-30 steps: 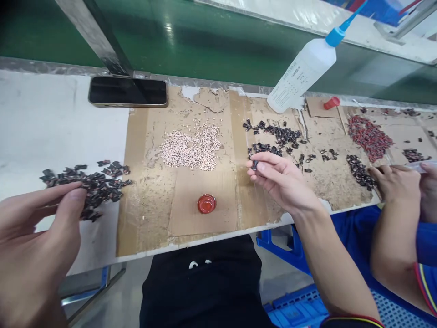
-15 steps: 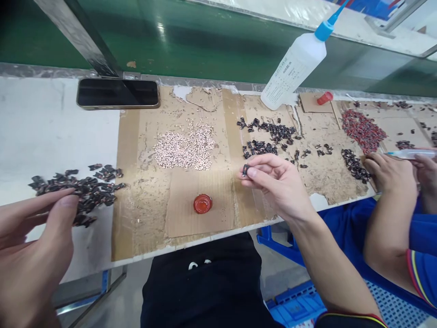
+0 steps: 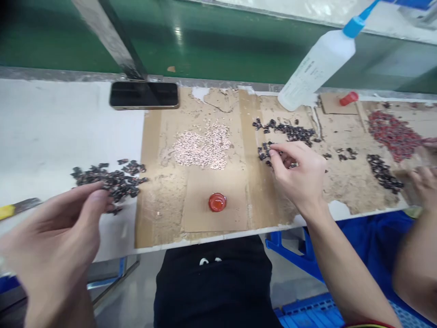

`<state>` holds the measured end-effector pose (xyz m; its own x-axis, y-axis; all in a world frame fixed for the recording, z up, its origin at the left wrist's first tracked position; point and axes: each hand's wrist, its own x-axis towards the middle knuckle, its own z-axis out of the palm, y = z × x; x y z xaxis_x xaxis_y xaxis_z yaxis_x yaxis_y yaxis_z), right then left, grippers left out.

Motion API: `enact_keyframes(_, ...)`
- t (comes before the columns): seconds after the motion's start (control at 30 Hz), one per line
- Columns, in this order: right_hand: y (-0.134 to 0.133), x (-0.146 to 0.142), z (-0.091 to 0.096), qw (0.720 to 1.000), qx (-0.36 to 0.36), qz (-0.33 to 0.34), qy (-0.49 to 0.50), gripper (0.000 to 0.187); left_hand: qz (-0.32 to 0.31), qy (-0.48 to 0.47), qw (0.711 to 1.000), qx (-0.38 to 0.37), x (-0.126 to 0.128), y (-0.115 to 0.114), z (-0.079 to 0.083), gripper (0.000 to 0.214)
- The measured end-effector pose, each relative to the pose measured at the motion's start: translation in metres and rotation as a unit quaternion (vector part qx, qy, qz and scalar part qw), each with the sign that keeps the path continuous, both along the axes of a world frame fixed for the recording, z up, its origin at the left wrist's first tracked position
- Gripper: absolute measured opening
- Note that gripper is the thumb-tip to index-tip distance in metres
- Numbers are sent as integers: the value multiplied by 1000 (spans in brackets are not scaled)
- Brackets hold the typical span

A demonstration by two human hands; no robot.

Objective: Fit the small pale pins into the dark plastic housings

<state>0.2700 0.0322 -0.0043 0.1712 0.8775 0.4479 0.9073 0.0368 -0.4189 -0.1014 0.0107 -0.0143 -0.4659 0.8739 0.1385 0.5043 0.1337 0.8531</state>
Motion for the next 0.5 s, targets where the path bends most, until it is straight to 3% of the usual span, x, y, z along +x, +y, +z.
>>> enact_keyframes(0.13, 22, -43, 3, 977, -85, 192, -34, 17, -22, -135, 990, -35, 10, -1, 3, 21)
enact_keyframes(0.2, 34, -60, 0, 961, -115, 243, -66, 19, -42, -193, 980, -39, 14, -3, 1, 22)
enact_keyframes(0.33, 47, -74, -10, 949, -112, 272, -114, 21, -80, -275, 958, -17, 25, -8, 3, 18)
enact_keyframes(0.5, 51, -77, -16, 956, -92, 260, -102, 22, -111, -324, 939, -22, 36, -8, 8, 21)
